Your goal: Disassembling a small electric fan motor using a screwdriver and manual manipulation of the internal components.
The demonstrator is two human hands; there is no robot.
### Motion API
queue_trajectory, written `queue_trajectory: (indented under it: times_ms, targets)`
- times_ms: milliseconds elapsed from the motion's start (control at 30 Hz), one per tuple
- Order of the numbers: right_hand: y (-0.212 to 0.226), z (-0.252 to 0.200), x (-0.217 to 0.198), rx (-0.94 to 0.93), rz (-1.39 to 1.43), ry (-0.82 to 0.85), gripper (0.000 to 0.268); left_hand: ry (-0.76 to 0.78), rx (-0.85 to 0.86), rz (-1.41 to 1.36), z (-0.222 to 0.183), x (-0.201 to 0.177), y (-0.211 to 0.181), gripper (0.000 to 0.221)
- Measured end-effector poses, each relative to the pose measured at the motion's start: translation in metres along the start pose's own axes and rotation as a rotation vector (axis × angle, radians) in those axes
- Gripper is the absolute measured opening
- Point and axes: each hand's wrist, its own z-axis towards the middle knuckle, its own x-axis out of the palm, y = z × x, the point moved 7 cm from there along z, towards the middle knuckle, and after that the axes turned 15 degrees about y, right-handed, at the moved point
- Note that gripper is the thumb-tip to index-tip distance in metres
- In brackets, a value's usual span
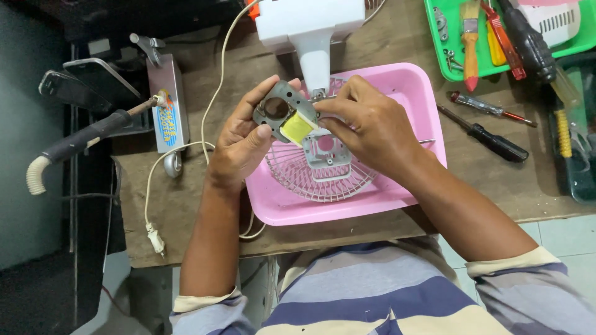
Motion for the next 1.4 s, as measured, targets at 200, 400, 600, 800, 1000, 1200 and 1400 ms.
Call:
queue_trajectory:
  times_ms: [200,400,600,800,1000,1200,1400]
  targets:
    - [0.002,0.004,0.000,-0.013,-0.014,-0.019,0.011,-0.035,-0.017,0.016,-0.001,0.002,-0.003,0.066]
    - [0.001,0.005,0.000,-0.015,0.004,-0.032,0.007,-0.028,-0.006,-0.003,-0.001,0.001,-0.002,0.064]
    - [0.000,0.006,0.000,-0.018,0.019,-0.040,0.006,-0.025,0.000,0.009,-0.001,0.001,-0.003,0.064]
    - [0.009,0.003,-0.008,0.026,-0.020,0.012,0.023,-0.082,-0.030,0.005,0.002,0.006,-0.005,0.070]
    - [0.022,0.001,-0.011,-0.034,0.019,0.164,0.078,-0.216,-0.134,0.074,0.001,0.013,-0.001,0.074]
    - [0.023,-0.003,-0.013,-0.056,0.110,0.057,0.070,-0.350,-0.239,0.303,0.008,0.026,-0.008,0.069]
    - [0.008,-0.003,-0.015,0.007,0.329,0.018,0.058,-0.321,-0.259,0.404,0.020,0.031,-0.014,0.072]
